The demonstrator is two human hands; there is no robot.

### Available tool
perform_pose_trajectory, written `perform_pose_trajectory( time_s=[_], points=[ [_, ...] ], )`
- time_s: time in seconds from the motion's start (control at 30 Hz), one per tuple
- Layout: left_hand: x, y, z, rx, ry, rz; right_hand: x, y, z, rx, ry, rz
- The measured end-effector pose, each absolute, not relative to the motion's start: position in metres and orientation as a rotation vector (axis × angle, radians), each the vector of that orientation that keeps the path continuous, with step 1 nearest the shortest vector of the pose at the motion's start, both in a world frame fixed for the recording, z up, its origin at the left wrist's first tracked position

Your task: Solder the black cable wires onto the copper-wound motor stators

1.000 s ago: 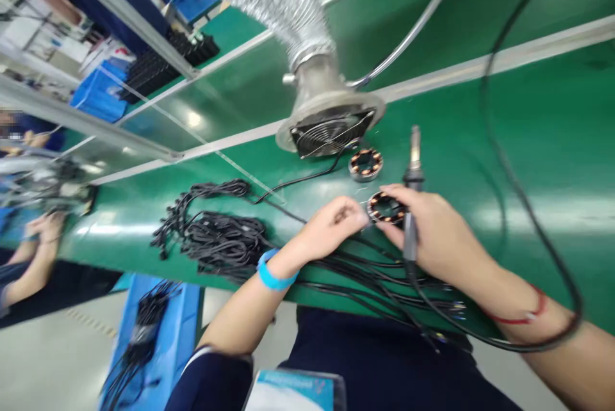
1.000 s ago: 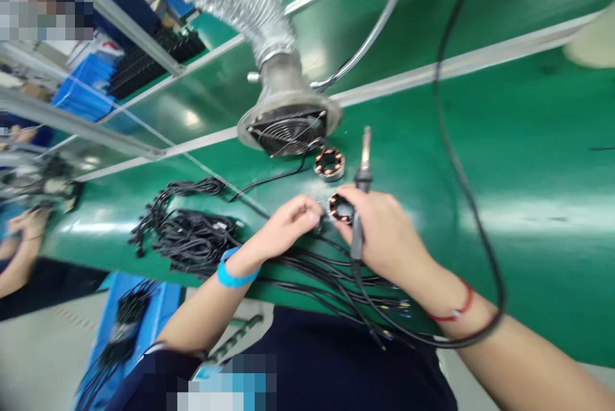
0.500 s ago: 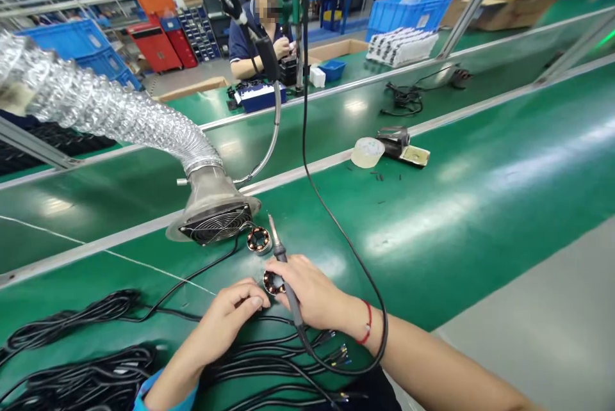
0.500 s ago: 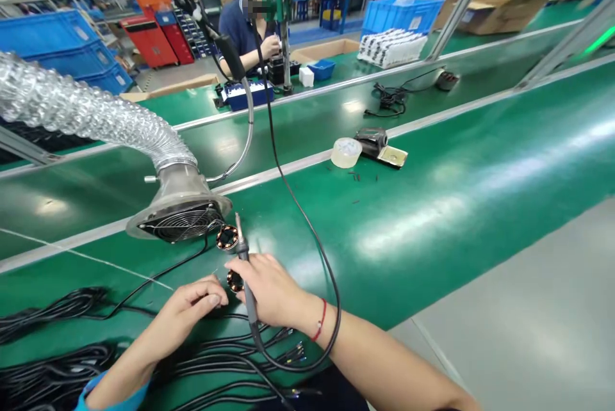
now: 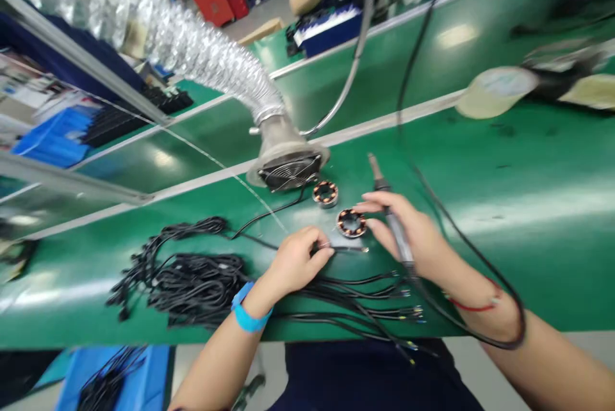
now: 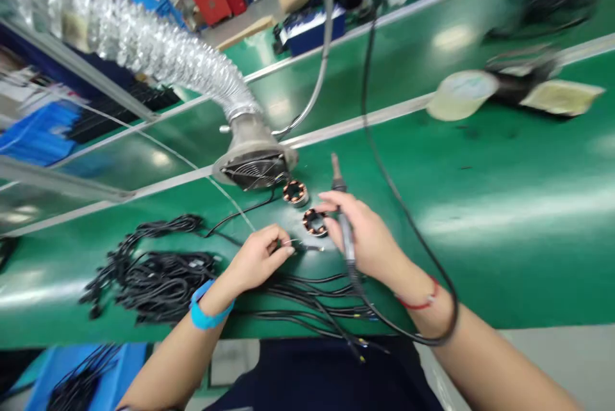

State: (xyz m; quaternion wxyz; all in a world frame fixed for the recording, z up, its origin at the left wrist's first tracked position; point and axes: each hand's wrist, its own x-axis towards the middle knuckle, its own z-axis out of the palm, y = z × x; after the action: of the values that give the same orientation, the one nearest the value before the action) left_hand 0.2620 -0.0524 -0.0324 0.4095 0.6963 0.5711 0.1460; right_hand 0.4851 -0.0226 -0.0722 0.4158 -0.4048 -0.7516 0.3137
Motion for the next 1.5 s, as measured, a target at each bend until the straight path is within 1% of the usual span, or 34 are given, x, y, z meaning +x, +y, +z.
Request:
perform_pose_trajectory(
  time_s=[0.1, 0.2, 0.4, 0.63, 0.8, 1.03, 1.13, 1.33, 1.5],
  points=[
    [0.250, -0.052, -0.029, 1.477, 1.407, 0.566, 0.476, -0.032, -0.066, -0.987, -1.705, 0.920],
    [0.243, -0.055, -0.027, 1.375, 1.364, 0.658, 0.462, -0.043, -0.057, -0.921, -1.576, 1.080],
    [0.239, -0.057, -0.025, 1.415, 1.315, 0.646, 0.442, -0.051, -0.050, -0.879, -1.475, 1.122],
    [0.229, -0.055, -0.027, 1.494, 1.046, 0.594, 0.439, -0.048, -0.045, -0.811, -1.446, 1.180],
    [0.225, -0.052, -0.034, 1.350, 0.965, 0.583, 0.439, -0.043, -0.045, -0.820, -1.464, 1.165],
    [0.222, -0.050, -0.041, 1.155, 0.806, 0.661, 0.433, -0.039, -0.052, -0.757, -1.290, 1.294],
    [0.224, -0.050, -0.041, 1.231, 0.838, 0.639, 0.431, -0.038, -0.055, -0.748, -1.241, 1.325],
    [0.240, -0.050, -0.037, 1.616, 0.970, 0.671, 0.432, -0.041, -0.058, -0.805, -1.305, 1.344],
    [0.253, -0.051, -0.030, 1.673, 1.074, 0.542, 0.436, -0.045, -0.053, -0.815, -1.461, 1.176]
  ],
)
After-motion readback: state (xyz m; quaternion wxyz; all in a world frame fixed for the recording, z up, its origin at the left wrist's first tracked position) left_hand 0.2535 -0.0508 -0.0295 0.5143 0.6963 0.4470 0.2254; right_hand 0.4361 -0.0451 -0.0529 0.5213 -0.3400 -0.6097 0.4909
